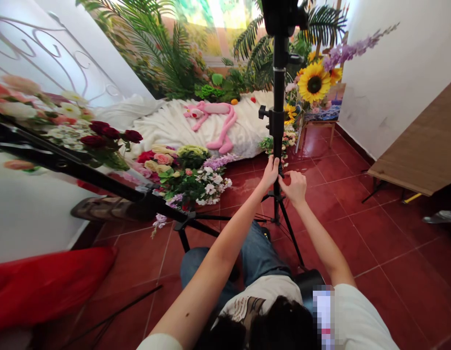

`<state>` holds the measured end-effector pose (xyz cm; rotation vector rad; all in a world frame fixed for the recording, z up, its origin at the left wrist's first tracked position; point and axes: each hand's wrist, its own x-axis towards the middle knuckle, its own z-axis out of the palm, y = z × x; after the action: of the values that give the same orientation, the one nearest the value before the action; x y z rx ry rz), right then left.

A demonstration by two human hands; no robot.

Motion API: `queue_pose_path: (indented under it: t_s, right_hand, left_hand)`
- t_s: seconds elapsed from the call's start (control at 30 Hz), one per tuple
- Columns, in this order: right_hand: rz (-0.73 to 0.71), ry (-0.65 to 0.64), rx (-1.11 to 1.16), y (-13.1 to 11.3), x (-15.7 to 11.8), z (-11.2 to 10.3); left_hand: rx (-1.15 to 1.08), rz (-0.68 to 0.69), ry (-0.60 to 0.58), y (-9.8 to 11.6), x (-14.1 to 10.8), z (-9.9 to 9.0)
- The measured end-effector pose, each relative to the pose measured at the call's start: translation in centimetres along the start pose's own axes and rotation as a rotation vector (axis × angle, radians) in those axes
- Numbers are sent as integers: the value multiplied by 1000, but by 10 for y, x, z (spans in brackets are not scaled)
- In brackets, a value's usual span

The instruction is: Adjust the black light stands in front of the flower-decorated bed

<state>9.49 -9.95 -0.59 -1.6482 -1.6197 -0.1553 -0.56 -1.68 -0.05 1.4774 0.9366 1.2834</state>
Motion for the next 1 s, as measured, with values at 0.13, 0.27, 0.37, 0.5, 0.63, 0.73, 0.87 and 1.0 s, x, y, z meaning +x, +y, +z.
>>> queue_pose_path:
  t_s: [0.13,0.27,0.37,0.5,0.63,0.73,0.87,1.0]
  right_hand:
    - [155,-21,19,-10,2,-1]
    - [396,-34,330,-11,6,8]
    - [583,-94,701,-10,7,18]
    - [821,-230,1107,-16,7,23]
    - [904,-335,1175,-16,7,18]
    - [786,-186,988,-7,4,13]
    - [451,-18,692,1,-8,2]
    - [250,-60,319,-5,-9,-12]
  left_hand:
    - [-5,2,3,1,1,0]
    - [-19,-2,-10,0,1,-1]
    - [-13,-30,-7,-1,0,-2]
    - [6,-42,-4,-3,0,-2]
    - [14,-1,-7,-4,-1,-2]
    - [24,-17,-13,-3,-1,-2]
    - [7,-81,4,-1,-1,-1]
    - [-8,-67,5,-2,0,-1]
